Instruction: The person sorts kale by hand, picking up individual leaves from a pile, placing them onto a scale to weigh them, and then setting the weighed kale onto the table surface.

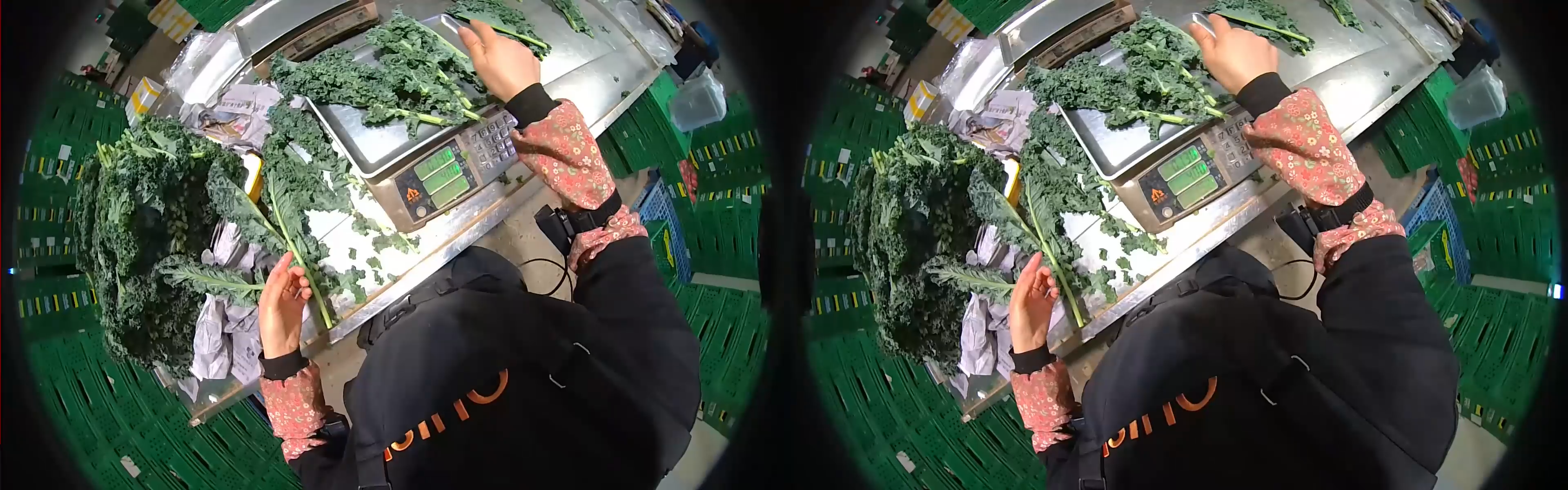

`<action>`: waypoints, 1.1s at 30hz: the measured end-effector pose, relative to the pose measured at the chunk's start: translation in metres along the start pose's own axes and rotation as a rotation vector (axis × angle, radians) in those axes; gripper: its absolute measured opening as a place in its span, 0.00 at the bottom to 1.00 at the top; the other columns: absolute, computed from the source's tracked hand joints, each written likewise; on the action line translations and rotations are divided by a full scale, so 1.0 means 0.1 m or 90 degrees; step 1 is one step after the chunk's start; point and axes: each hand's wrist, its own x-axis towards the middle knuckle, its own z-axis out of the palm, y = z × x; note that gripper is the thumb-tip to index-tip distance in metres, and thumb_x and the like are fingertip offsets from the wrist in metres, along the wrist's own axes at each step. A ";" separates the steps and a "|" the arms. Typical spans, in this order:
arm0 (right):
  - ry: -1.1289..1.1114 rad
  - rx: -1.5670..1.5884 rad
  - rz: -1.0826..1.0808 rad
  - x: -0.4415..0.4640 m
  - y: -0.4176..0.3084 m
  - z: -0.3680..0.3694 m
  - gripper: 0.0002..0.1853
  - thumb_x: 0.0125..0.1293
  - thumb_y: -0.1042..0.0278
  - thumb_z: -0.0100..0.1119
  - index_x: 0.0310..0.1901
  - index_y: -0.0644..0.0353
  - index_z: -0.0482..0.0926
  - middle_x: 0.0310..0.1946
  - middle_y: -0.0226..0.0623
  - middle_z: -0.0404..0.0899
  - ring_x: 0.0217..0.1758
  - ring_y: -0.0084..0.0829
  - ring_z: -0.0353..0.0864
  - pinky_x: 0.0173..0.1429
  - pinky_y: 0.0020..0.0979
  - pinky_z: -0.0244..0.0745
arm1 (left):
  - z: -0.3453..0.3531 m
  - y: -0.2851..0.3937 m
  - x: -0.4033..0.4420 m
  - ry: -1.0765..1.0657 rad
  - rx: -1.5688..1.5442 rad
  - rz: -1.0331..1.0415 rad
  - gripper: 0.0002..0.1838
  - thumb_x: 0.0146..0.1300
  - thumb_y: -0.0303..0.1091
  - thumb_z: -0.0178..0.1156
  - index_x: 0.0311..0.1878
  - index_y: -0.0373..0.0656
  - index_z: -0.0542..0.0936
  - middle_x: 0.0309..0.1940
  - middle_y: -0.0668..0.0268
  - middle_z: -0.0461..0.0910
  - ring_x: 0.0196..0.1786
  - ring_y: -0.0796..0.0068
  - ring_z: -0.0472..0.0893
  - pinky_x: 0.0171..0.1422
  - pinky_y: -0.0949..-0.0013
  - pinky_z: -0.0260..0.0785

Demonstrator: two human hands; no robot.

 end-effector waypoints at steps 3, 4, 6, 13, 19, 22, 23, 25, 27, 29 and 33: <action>-0.044 0.012 0.063 0.03 0.17 0.01 0.30 0.67 0.38 0.33 0.55 0.52 0.72 0.35 0.46 0.81 0.40 0.48 0.79 0.43 0.44 0.73 | 0.00 -0.01 0.02 -0.009 -0.002 -0.001 0.24 0.65 0.37 0.51 0.63 0.37 0.65 0.39 0.70 0.74 0.38 0.80 0.72 0.43 0.74 0.64; -0.050 0.012 0.083 0.03 0.22 0.01 0.30 0.67 0.38 0.33 0.56 0.53 0.71 0.36 0.46 0.81 0.42 0.49 0.79 0.45 0.44 0.72 | -0.01 -0.01 0.03 -0.006 -0.009 -0.007 0.24 0.65 0.36 0.52 0.62 0.36 0.65 0.39 0.69 0.75 0.38 0.79 0.72 0.43 0.74 0.64; -0.060 0.028 0.094 0.02 0.30 0.01 0.31 0.67 0.38 0.33 0.56 0.56 0.71 0.40 0.48 0.80 0.46 0.49 0.78 0.49 0.43 0.71 | -0.01 -0.03 0.04 -0.004 -0.015 -0.013 0.25 0.65 0.35 0.53 0.62 0.35 0.64 0.39 0.67 0.75 0.39 0.79 0.72 0.43 0.74 0.64; -0.031 0.042 0.072 0.03 0.55 0.17 0.32 0.66 0.38 0.37 0.56 0.59 0.71 0.42 0.51 0.78 0.47 0.48 0.76 0.51 0.42 0.70 | 0.00 -0.04 0.05 0.008 -0.009 -0.020 0.24 0.65 0.36 0.52 0.62 0.36 0.65 0.38 0.69 0.74 0.38 0.79 0.71 0.42 0.74 0.64; -0.003 0.045 -0.024 -0.02 0.55 0.34 0.27 0.63 0.45 0.49 0.53 0.60 0.73 0.39 0.50 0.76 0.44 0.48 0.76 0.48 0.43 0.70 | -0.04 -0.09 0.08 0.019 -0.016 -0.017 0.23 0.65 0.34 0.53 0.60 0.35 0.66 0.38 0.67 0.75 0.38 0.79 0.72 0.42 0.74 0.65; 0.055 0.205 -0.123 -0.03 0.42 0.38 0.17 0.60 0.56 0.55 0.45 0.58 0.76 0.34 0.44 0.77 0.39 0.46 0.77 0.42 0.42 0.72 | -0.06 -0.13 0.11 0.046 0.028 -0.006 0.21 0.65 0.33 0.52 0.60 0.35 0.67 0.39 0.66 0.76 0.38 0.80 0.73 0.41 0.74 0.67; 0.041 0.223 -0.115 -0.06 0.31 0.35 0.15 0.60 0.57 0.55 0.43 0.58 0.76 0.33 0.42 0.78 0.37 0.46 0.77 0.41 0.42 0.72 | -0.08 -0.15 0.12 0.051 0.049 0.005 0.21 0.65 0.32 0.52 0.60 0.36 0.67 0.39 0.67 0.76 0.38 0.80 0.73 0.42 0.74 0.67; -0.019 0.194 -0.087 -0.14 0.10 0.34 0.12 0.60 0.59 0.55 0.41 0.57 0.76 0.31 0.44 0.78 0.36 0.46 0.78 0.39 0.42 0.72 | -0.15 -0.24 0.19 0.100 0.122 0.017 0.19 0.65 0.31 0.52 0.59 0.39 0.70 0.41 0.67 0.76 0.39 0.81 0.73 0.42 0.75 0.67; -0.122 0.057 -0.065 -0.22 -0.01 0.43 0.13 0.59 0.59 0.55 0.41 0.58 0.75 0.32 0.47 0.79 0.36 0.48 0.78 0.40 0.44 0.72 | -0.33 -0.40 0.30 0.158 0.497 0.191 0.21 0.60 0.31 0.56 0.57 0.39 0.71 0.47 0.61 0.71 0.45 0.74 0.72 0.45 0.72 0.67; -0.162 0.023 -0.082 -0.24 0.00 0.58 0.12 0.59 0.60 0.53 0.39 0.59 0.74 0.32 0.48 0.79 0.35 0.48 0.79 0.39 0.47 0.72 | -0.36 -0.47 0.33 0.197 0.757 0.333 0.24 0.56 0.30 0.58 0.57 0.39 0.71 0.50 0.55 0.67 0.51 0.61 0.70 0.51 0.66 0.67; 0.006 0.155 -0.062 -0.17 -0.10 0.52 0.10 0.61 0.65 0.49 0.40 0.59 0.76 0.35 0.46 0.79 0.37 0.49 0.78 0.42 0.45 0.73 | -0.34 -0.62 0.36 0.155 0.856 0.292 0.34 0.53 0.34 0.61 0.63 0.37 0.62 0.45 0.48 0.69 0.48 0.48 0.72 0.51 0.57 0.67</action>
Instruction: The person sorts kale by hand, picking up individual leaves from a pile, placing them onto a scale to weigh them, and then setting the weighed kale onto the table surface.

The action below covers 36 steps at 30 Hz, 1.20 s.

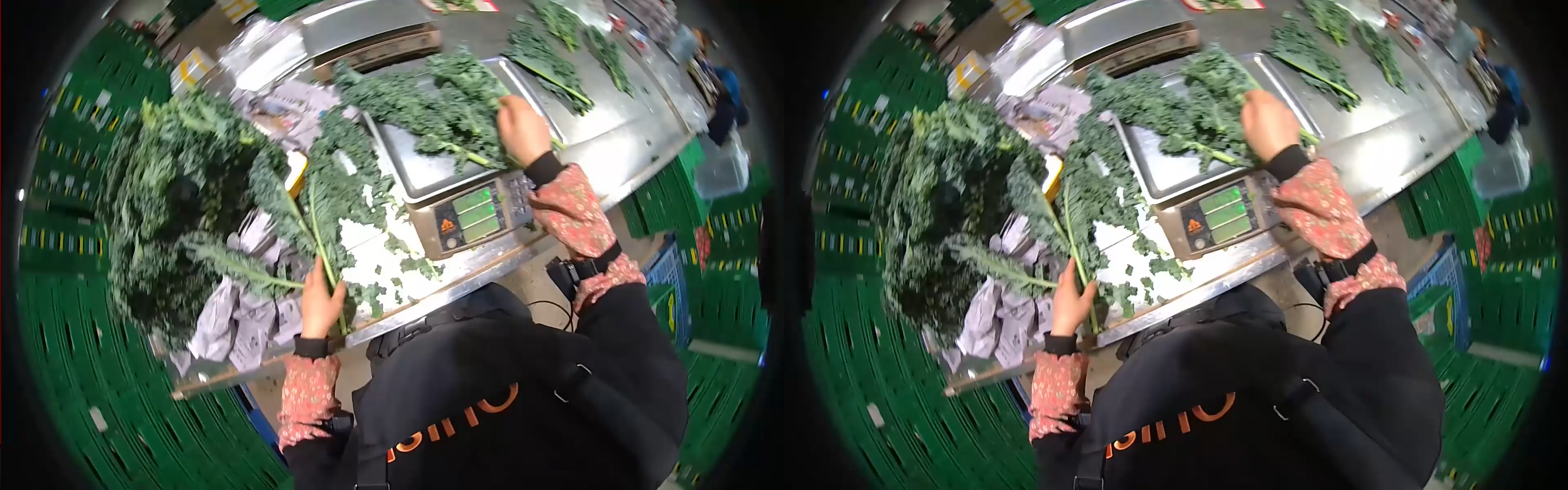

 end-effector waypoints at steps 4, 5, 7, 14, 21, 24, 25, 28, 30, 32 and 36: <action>0.091 0.192 -0.054 0.08 -0.41 -0.36 0.10 0.63 0.71 0.49 0.44 0.60 0.76 0.33 0.45 0.78 0.35 0.43 0.79 0.37 0.36 0.72 | 0.04 0.16 0.05 0.006 0.066 -0.062 0.38 0.51 0.32 0.59 0.66 0.35 0.56 0.43 0.44 0.73 0.43 0.46 0.75 0.45 0.54 0.69; 0.093 0.231 -0.062 0.05 -0.58 -0.44 0.10 0.63 0.73 0.49 0.45 0.61 0.75 0.33 0.44 0.78 0.34 0.41 0.79 0.36 0.34 0.72 | 0.03 0.14 0.09 -0.017 0.040 -0.107 0.37 0.51 0.31 0.58 0.66 0.35 0.56 0.42 0.43 0.75 0.42 0.45 0.76 0.44 0.53 0.69; -0.005 0.317 -0.039 -0.10 -0.88 -0.49 0.10 0.63 0.74 0.49 0.45 0.61 0.75 0.33 0.42 0.78 0.31 0.37 0.78 0.34 0.31 0.71 | 0.08 0.01 0.10 0.042 -0.069 -0.060 0.34 0.53 0.28 0.53 0.65 0.35 0.58 0.42 0.43 0.76 0.41 0.46 0.77 0.46 0.56 0.70; -0.381 0.326 -0.355 -0.75 -1.36 -0.01 0.18 0.62 0.69 0.53 0.53 0.65 0.70 0.54 0.52 0.66 0.54 0.50 0.69 0.57 0.39 0.67 | -0.23 0.10 -0.17 0.138 -0.410 -0.026 0.33 0.56 0.22 0.49 0.68 0.36 0.56 0.63 0.54 0.64 0.64 0.66 0.66 0.66 0.69 0.55; -0.427 0.337 -0.209 -0.75 -1.74 0.98 0.26 0.61 0.69 0.50 0.60 0.68 0.62 0.58 0.62 0.61 0.61 0.55 0.64 0.64 0.41 0.61 | -0.21 0.10 -0.38 0.293 -0.371 -0.002 0.33 0.58 0.21 0.49 0.68 0.35 0.55 0.64 0.51 0.62 0.63 0.63 0.66 0.66 0.67 0.55; -0.577 0.218 0.200 -0.54 -1.95 1.50 0.31 0.56 0.64 0.53 0.60 0.68 0.59 0.57 0.69 0.60 0.60 0.62 0.62 0.64 0.45 0.59 | -0.23 0.12 -0.38 0.397 -0.402 -0.018 0.34 0.59 0.22 0.50 0.69 0.34 0.52 0.66 0.51 0.57 0.65 0.63 0.63 0.67 0.67 0.53; -0.528 0.143 0.309 -0.56 -2.04 1.62 0.33 0.55 0.64 0.54 0.60 0.68 0.58 0.57 0.69 0.60 0.60 0.63 0.62 0.64 0.47 0.59 | -0.22 0.11 -0.39 0.397 -0.402 -0.014 0.34 0.59 0.22 0.50 0.69 0.34 0.52 0.66 0.51 0.57 0.65 0.63 0.63 0.67 0.67 0.53; -0.474 0.096 0.316 -0.68 -2.14 1.58 0.46 0.52 0.65 0.62 0.67 0.63 0.43 0.60 0.60 0.56 0.63 0.54 0.60 0.64 0.51 0.56 | -0.14 0.01 -0.43 0.449 -0.467 -0.030 0.33 0.60 0.22 0.49 0.69 0.35 0.51 0.67 0.53 0.54 0.66 0.65 0.60 0.68 0.66 0.52; -0.445 0.093 0.287 -0.79 -2.20 1.54 0.42 0.52 0.68 0.58 0.65 0.66 0.46 0.54 0.59 0.66 0.58 0.51 0.67 0.61 0.50 0.60 | -0.10 -0.03 -0.47 0.449 -0.510 -0.039 0.34 0.60 0.22 0.50 0.70 0.36 0.52 0.64 0.57 0.58 0.58 0.68 0.66 0.63 0.69 0.57; -0.475 0.145 0.311 -0.88 -2.20 1.65 0.35 0.53 0.71 0.54 0.62 0.68 0.53 0.47 0.59 0.73 0.52 0.52 0.74 0.56 0.48 0.66 | -0.11 0.07 -0.43 0.449 -0.522 -0.040 0.32 0.63 0.24 0.50 0.70 0.40 0.52 0.57 0.63 0.65 0.48 0.75 0.69 0.54 0.74 0.61; -0.449 0.261 0.292 -1.00 -2.19 1.56 0.22 0.54 0.76 0.50 0.52 0.68 0.65 0.41 0.60 0.76 0.47 0.56 0.76 0.52 0.45 0.70 | -0.08 0.08 -0.38 0.420 -0.604 -0.024 0.33 0.64 0.26 0.50 0.70 0.40 0.50 0.46 0.65 0.71 0.41 0.77 0.69 0.47 0.74 0.64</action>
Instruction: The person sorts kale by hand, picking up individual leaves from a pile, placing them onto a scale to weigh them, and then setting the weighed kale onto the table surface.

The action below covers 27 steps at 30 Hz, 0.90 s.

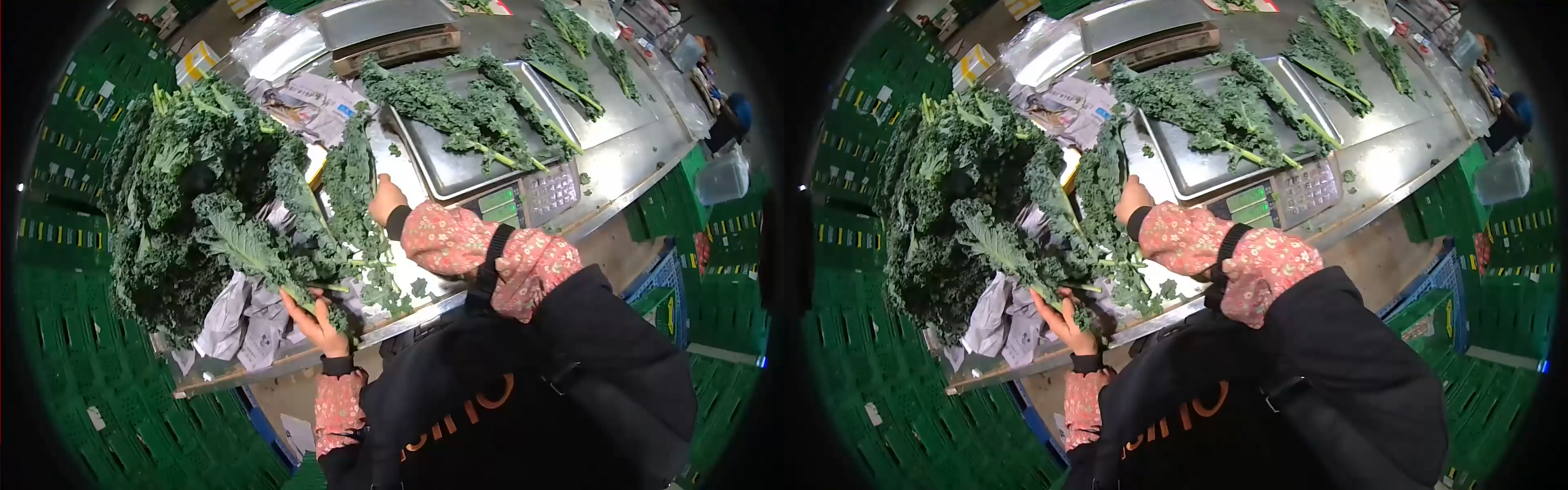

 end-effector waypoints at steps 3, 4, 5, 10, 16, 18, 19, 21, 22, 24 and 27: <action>0.082 0.086 -0.135 0.01 0.03 -0.03 0.24 0.53 0.76 0.54 0.53 0.66 0.63 0.47 0.57 0.68 0.47 0.55 0.74 0.50 0.47 0.70 | 0.03 0.04 0.05 -0.010 0.006 -0.005 0.34 0.65 0.30 0.49 0.71 0.39 0.46 0.47 0.63 0.71 0.42 0.76 0.69 0.49 0.73 0.64; 0.109 0.071 -0.203 -0.02 -0.01 -0.11 0.25 0.53 0.77 0.53 0.54 0.65 0.63 0.50 0.56 0.66 0.50 0.54 0.72 0.51 0.47 0.69 | 0.05 0.06 0.06 -0.007 0.001 -0.002 0.34 0.65 0.30 0.49 0.71 0.39 0.46 0.47 0.63 0.71 0.41 0.76 0.69 0.48 0.73 0.64; 0.138 0.061 -0.271 -0.07 -0.08 -0.22 0.26 0.52 0.79 0.53 0.56 0.64 0.63 0.52 0.55 0.64 0.53 0.53 0.70 0.53 0.46 0.68 | 0.07 0.07 0.08 -0.004 -0.003 0.002 0.34 0.65 0.30 0.49 0.71 0.39 0.45 0.47 0.62 0.71 0.40 0.76 0.69 0.48 0.73 0.64; 0.034 -0.122 -0.520 -0.28 -0.21 -0.32 0.28 0.55 0.72 0.55 0.58 0.63 0.63 0.45 0.53 0.72 0.51 0.48 0.71 0.51 0.43 0.69 | 0.13 0.11 0.15 0.004 -0.010 0.038 0.34 0.65 0.30 0.48 0.71 0.36 0.45 0.47 0.60 0.72 0.37 0.76 0.69 0.47 0.73 0.64; -0.234 -0.268 -0.337 -0.48 0.02 -0.02 0.47 0.55 0.64 0.55 0.69 0.67 0.34 0.29 0.52 0.78 0.33 0.49 0.79 0.38 0.44 0.73 | 0.06 0.12 0.12 0.003 0.016 0.059 0.33 0.67 0.33 0.46 0.70 0.36 0.45 0.45 0.60 0.73 0.37 0.76 0.71 0.45 0.73 0.65; -0.229 -0.195 -0.368 -0.43 0.08 0.00 0.47 0.54 0.65 0.56 0.69 0.66 0.35 0.28 0.53 0.78 0.33 0.51 0.78 0.39 0.45 0.72 | 0.01 0.12 0.08 0.017 0.015 0.045 0.33 0.67 0.35 0.45 0.70 0.36 0.44 0.45 0.60 0.73 0.37 0.76 0.71 0.45 0.73 0.65; -0.234 -0.181 -0.377 -0.44 0.05 -0.05 0.47 0.54 0.65 0.56 0.69 0.66 0.36 0.28 0.53 0.78 0.33 0.52 0.78 0.39 0.45 0.72 | -0.01 0.12 0.07 0.023 0.010 0.023 0.34 0.67 0.36 0.45 0.70 0.35 0.44 0.45 0.60 0.74 0.37 0.76 0.71 0.46 0.73 0.65; -0.217 -0.259 -0.461 -0.43 0.05 -0.13 0.39 0.58 0.61 0.57 0.67 0.60 0.49 0.32 0.51 0.76 0.33 0.50 0.76 0.37 0.45 0.72 | 0.00 0.05 0.07 0.026 -0.028 0.029 0.33 0.68 0.38 0.44 0.70 0.34 0.44 0.43 0.59 0.74 0.36 0.77 0.71 0.43 0.74 0.64; -0.152 -0.300 -0.528 -0.48 0.01 -0.19 0.33 0.59 0.59 0.57 0.63 0.60 0.58 0.33 0.48 0.75 0.36 0.48 0.75 0.37 0.44 0.72 | -0.05 -0.02 0.06 0.021 0.009 0.013 0.33 0.68 0.38 0.44 0.70 0.34 0.45 0.43 0.59 0.73 0.37 0.76 0.71 0.43 0.73 0.65; -0.065 -0.312 -0.595 -0.63 -0.12 -0.34 0.21 0.58 0.54 0.58 0.49 0.59 0.75 0.33 0.42 0.71 0.42 0.43 0.72 0.40 0.40 0.72 | -0.10 -0.06 0.05 0.013 0.130 -0.046 0.31 0.68 0.38 0.43 0.69 0.33 0.49 0.44 0.59 0.72 0.39 0.76 0.72 0.47 0.72 0.66; -0.029 -0.204 -0.745 -0.72 -0.28 -0.59 0.19 0.55 0.60 0.61 0.48 0.57 0.76 0.35 0.40 0.72 0.43 0.41 0.70 0.49 0.39 0.66 | 0.18 -0.07 0.14 0.013 -0.073 0.001 0.29 0.68 0.38 0.42 0.67 0.32 0.51 0.44 0.59 0.72 0.40 0.76 0.72 0.47 0.71 0.66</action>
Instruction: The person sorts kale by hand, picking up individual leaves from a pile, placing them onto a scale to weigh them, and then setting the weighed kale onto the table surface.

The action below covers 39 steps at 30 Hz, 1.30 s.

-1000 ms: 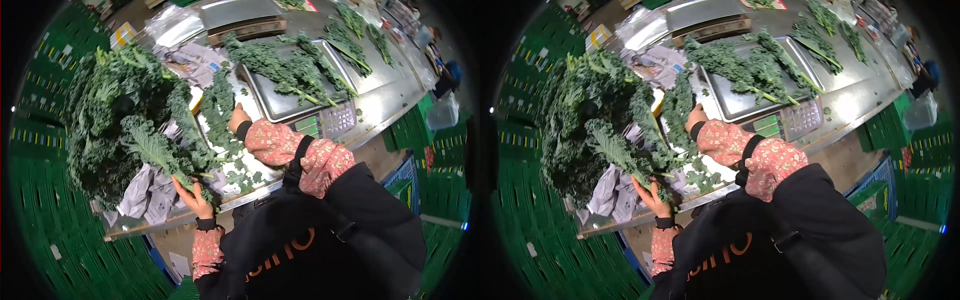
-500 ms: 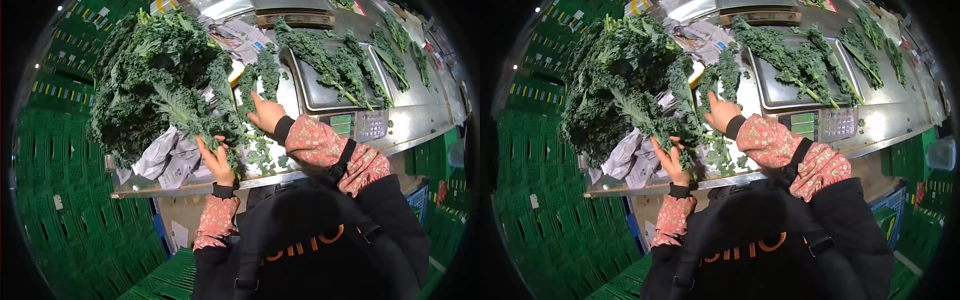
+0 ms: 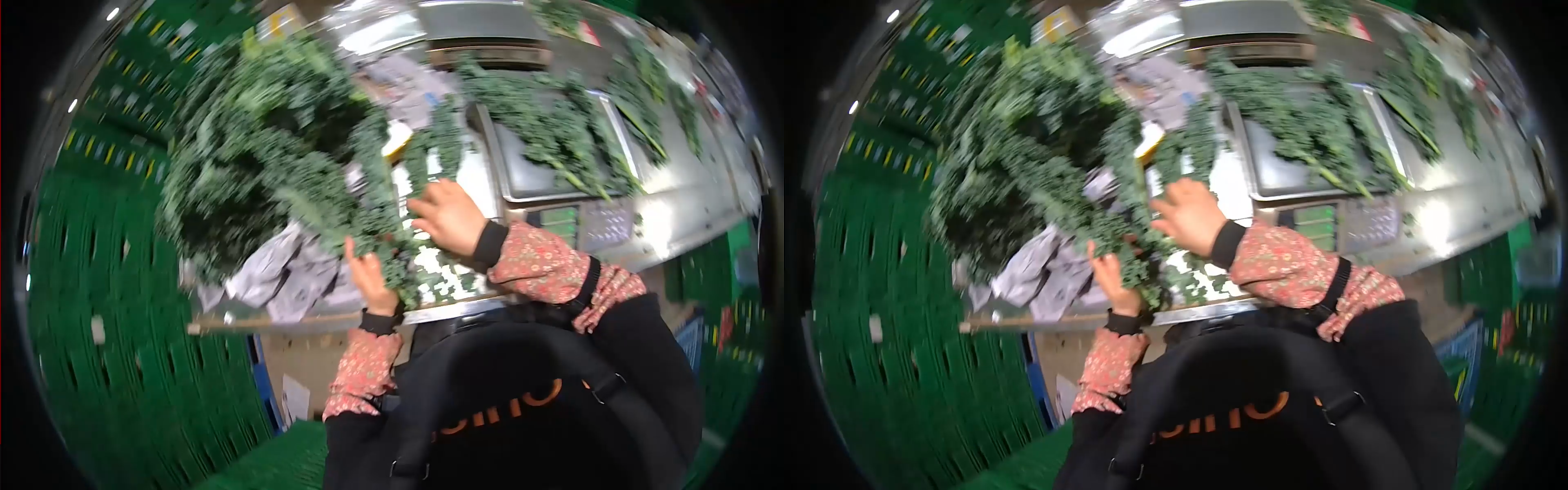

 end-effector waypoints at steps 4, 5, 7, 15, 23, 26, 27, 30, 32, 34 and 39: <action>0.235 -0.075 0.037 -0.13 0.16 -0.67 0.22 0.52 0.67 0.62 0.52 0.57 0.73 0.45 0.42 0.69 0.49 0.44 0.67 0.56 0.43 0.61 | 0.35 0.21 0.16 -0.068 0.021 0.073 0.19 0.70 0.43 0.40 0.51 0.35 0.65 0.40 0.57 0.77 0.38 0.72 0.75 0.45 0.71 0.67; 0.274 -0.134 0.101 -0.22 0.31 -0.82 0.24 0.52 0.68 0.62 0.52 0.58 0.71 0.47 0.43 0.68 0.50 0.46 0.66 0.57 0.44 0.60 | 0.46 0.30 0.18 -0.106 -0.006 0.052 0.18 0.70 0.43 0.39 0.48 0.36 0.67 0.39 0.58 0.77 0.37 0.73 0.75 0.44 0.72 0.66; 0.342 -0.236 0.248 -0.43 0.63 -1.07 0.27 0.51 0.69 0.62 0.54 0.60 0.69 0.50 0.46 0.65 0.52 0.48 0.64 0.58 0.45 0.59 | 0.73 0.51 0.22 -0.154 -0.051 0.010 0.19 0.70 0.43 0.37 0.44 0.36 0.68 0.36 0.60 0.77 0.34 0.75 0.73 0.43 0.72 0.64; 0.140 -0.114 0.541 -1.29 1.63 -1.29 0.21 0.55 0.65 0.61 0.51 0.60 0.72 0.42 0.46 0.72 0.47 0.47 0.71 0.51 0.43 0.66 | 1.79 0.37 0.63 -0.260 0.030 0.010 0.16 0.70 0.39 0.40 0.46 0.35 0.70 0.38 0.62 0.76 0.40 0.73 0.74 0.47 0.72 0.64; 0.382 0.097 0.483 -1.33 1.65 -1.42 0.14 0.56 0.72 0.55 0.46 0.58 0.75 0.33 0.41 0.73 0.32 0.35 0.73 0.38 0.32 0.69 | 3.22 0.20 0.76 -0.363 0.432 -0.033 0.32 0.64 0.47 0.43 0.64 0.31 0.58 0.48 0.40 0.74 0.51 0.43 0.74 0.57 0.55 0.63; 0.497 0.152 0.433 -1.33 1.65 -1.61 0.13 0.56 0.74 0.53 0.45 0.60 0.75 0.35 0.29 0.74 0.26 0.15 0.68 0.31 0.20 0.65 | 3.27 0.17 0.78 -0.474 0.544 -0.060 0.33 0.62 0.50 0.43 0.63 0.32 0.61 0.46 0.39 0.75 0.51 0.42 0.74 0.58 0.54 0.63; 0.507 0.177 0.448 -1.29 1.54 -1.77 0.14 0.56 0.74 0.53 0.45 0.60 0.75 0.36 0.28 0.74 0.27 0.14 0.68 0.32 0.18 0.65 | 3.26 0.18 0.78 -0.522 0.587 -0.039 0.33 0.62 0.50 0.43 0.62 0.32 0.63 0.45 0.39 0.75 0.52 0.42 0.73 0.58 0.54 0.63; 0.573 0.187 0.353 -1.16 1.29 -2.19 0.14 0.54 0.78 0.53 0.44 0.63 0.74 0.41 0.38 0.74 0.41 0.28 0.76 0.43 0.25 0.73 | 3.17 0.40 0.87 -0.527 0.647 0.078 0.32 0.64 0.51 0.41 0.60 0.32 0.66 0.46 0.38 0.74 0.52 0.40 0.72 0.58 0.53 0.63; 0.613 0.181 0.282 -1.05 1.10 -2.33 0.14 0.54 0.81 0.52 0.45 0.65 0.73 0.41 0.39 0.73 0.42 0.28 0.76 0.47 0.26 0.74 | 3.05 0.51 0.98 -0.511 0.468 0.042 0.32 0.67 0.54 0.40 0.61 0.35 0.66 0.47 0.45 0.76 0.48 0.50 0.77 0.53 0.60 0.68; 0.613 0.233 0.257 -0.95 0.92 -2.31 0.14 0.54 0.82 0.52 0.45 0.66 0.73 0.41 0.39 0.73 0.42 0.27 0.76 0.47 0.26 0.74 | 2.93 0.84 0.89 -0.504 0.101 -0.169 0.33 0.68 0.57 0.42 0.63 0.37 0.65 0.47 0.56 0.76 0.41 0.70 0.77 0.47 0.69 0.69; 0.179 0.303 0.057 -0.81 0.72 -2.10 0.21 0.58 0.75 0.56 0.55 0.56 0.71 0.41 0.35 0.71 0.45 0.30 0.72 0.52 0.29 0.69 | 2.41 1.05 0.83 -0.449 -0.196 -0.254 0.18 0.65 0.42 0.54 0.52 0.40 0.69 0.44 0.63 0.77 0.42 0.75 0.77 0.48 0.67 0.70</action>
